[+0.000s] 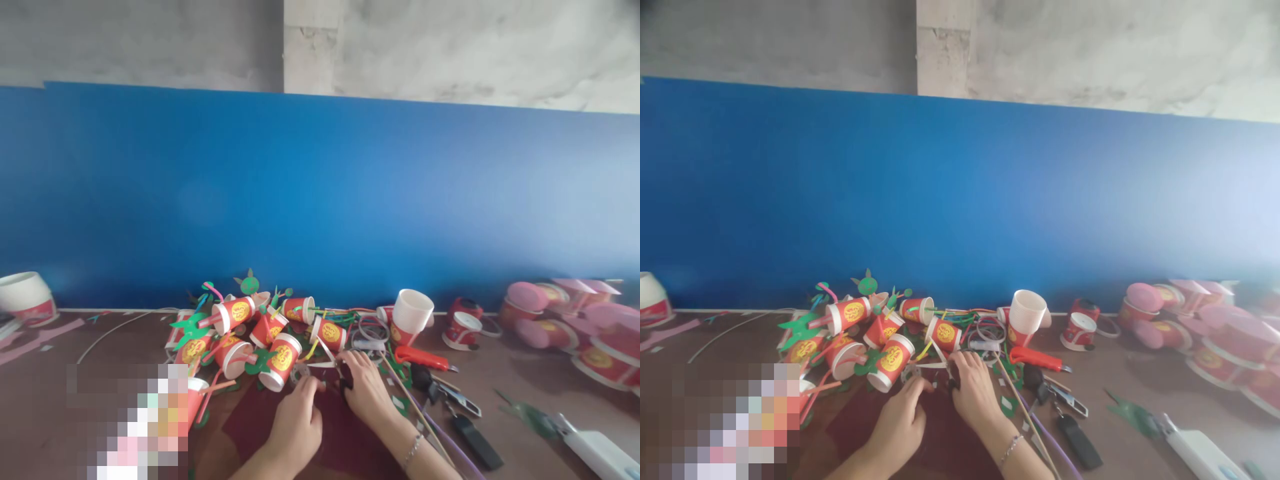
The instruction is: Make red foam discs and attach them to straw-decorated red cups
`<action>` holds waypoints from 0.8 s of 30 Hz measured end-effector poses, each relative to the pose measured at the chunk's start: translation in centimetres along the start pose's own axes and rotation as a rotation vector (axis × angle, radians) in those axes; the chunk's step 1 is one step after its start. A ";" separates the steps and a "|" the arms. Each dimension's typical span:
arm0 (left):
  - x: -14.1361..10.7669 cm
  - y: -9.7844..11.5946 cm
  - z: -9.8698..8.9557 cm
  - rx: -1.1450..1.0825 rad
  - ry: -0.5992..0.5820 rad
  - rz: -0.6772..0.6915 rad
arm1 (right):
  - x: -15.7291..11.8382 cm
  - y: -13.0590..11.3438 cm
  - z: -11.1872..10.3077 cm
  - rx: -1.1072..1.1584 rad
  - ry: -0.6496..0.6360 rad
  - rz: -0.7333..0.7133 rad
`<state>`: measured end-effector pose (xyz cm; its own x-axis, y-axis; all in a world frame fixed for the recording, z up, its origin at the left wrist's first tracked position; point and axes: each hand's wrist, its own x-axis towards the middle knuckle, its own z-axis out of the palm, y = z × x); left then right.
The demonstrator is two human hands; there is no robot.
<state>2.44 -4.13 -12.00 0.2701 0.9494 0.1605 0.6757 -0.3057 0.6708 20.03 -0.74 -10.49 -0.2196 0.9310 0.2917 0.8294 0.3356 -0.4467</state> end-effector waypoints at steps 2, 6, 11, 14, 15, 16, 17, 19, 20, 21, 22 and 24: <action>0.0 0.1 -0.1 0.004 0.001 0.006 | 0.0 -0.1 0.0 -0.016 0.006 0.002; 0.0 0.3 -0.2 0.012 -0.004 -0.015 | -0.1 -0.2 0.0 -0.035 0.014 -0.007; 0.0 0.2 -0.1 0.012 -0.004 -0.007 | -0.3 -0.3 0.0 -0.051 0.040 -0.018; 0.0 0.3 -0.1 0.005 -0.003 -0.006 | -0.3 -0.2 0.0 -0.056 0.039 -0.031; 0.0 0.3 -0.2 0.008 -0.004 -0.007 | -0.3 -0.2 0.1 -0.056 0.036 -0.033; 0.0 0.3 -0.2 0.009 -0.010 -0.010 | -0.3 -0.1 0.1 -0.055 0.034 -0.033; 0.0 0.4 -0.2 0.011 -0.012 -0.011 | -0.3 -0.1 0.2 -0.051 0.032 -0.033; 0.0 0.4 -0.2 0.017 -0.013 -0.012 | -0.2 0.0 0.3 -0.036 0.026 -0.029; 0.0 0.4 -0.3 0.021 -0.011 -0.011 | -0.2 0.0 0.4 -0.024 0.024 -0.024; -0.1 0.4 -0.3 0.023 -0.010 -0.010 | -0.2 0.0 0.4 -0.011 0.022 -0.016; -0.1 0.4 -0.3 0.025 -0.010 -0.006 | -0.2 0.0 0.4 0.000 0.022 -0.005; -0.1 0.3 -0.2 0.025 -0.009 0.000 | -0.2 0.0 0.5 0.016 0.026 0.020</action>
<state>2.47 -4.31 -11.64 0.2762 0.9486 0.1542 0.6923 -0.3077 0.6527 19.83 -0.82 -10.96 -0.1895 0.9337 0.3039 0.8253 0.3191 -0.4659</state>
